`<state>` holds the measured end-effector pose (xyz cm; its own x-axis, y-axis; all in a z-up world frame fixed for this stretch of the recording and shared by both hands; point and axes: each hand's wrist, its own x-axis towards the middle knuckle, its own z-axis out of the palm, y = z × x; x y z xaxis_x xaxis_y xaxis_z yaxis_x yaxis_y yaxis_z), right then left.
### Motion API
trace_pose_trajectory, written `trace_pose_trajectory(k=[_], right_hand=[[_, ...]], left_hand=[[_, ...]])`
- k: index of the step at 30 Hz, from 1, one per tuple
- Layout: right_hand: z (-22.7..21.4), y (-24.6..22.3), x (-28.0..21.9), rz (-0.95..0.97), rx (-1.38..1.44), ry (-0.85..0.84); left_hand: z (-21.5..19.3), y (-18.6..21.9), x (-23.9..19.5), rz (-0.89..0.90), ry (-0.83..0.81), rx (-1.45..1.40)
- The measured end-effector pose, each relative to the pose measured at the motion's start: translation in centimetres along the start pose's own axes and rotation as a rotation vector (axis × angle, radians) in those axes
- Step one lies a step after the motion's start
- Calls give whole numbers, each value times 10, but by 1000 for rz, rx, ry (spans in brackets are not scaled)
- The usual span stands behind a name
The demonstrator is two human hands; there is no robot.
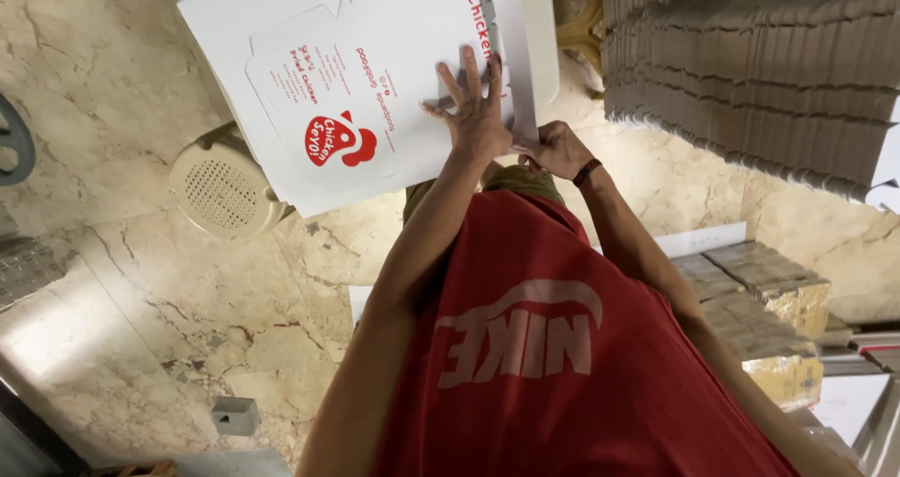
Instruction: Folding flat cardboard sheets into pizza boxes and stacking them in a packaging area.
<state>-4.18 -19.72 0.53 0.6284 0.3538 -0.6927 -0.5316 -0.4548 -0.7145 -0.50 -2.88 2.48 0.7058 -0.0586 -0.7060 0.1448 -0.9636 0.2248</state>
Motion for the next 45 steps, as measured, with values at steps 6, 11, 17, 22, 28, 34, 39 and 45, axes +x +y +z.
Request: trace_pose_trajectory(k=[6, 11, 17, 22, 28, 34, 39, 45], right_hand=[[18, 25, -4, 68, 217, 182], [50, -3, -16, 105, 681, 390], [84, 1, 2, 140, 135, 621], [101, -6, 0, 281, 90, 598], [106, -3, 26, 459, -412, 650], [102, -8, 26, 415, -621, 604], [107, -41, -11, 298, -270, 501], [96, -47, -19, 77, 98, 446]], left_hand=[[24, -26, 10, 103, 58, -81], [20, -53, 26, 263, 44, 144], [-2, -47, -12, 253, 6, 238], [10, -54, -6, 252, 6, 263], [1, -51, -2, 213, -17, 209], [2, -55, 1, 219, 25, 232], [16, -68, 8, 270, 64, 227], [7, -68, 15, 242, 58, 367]])
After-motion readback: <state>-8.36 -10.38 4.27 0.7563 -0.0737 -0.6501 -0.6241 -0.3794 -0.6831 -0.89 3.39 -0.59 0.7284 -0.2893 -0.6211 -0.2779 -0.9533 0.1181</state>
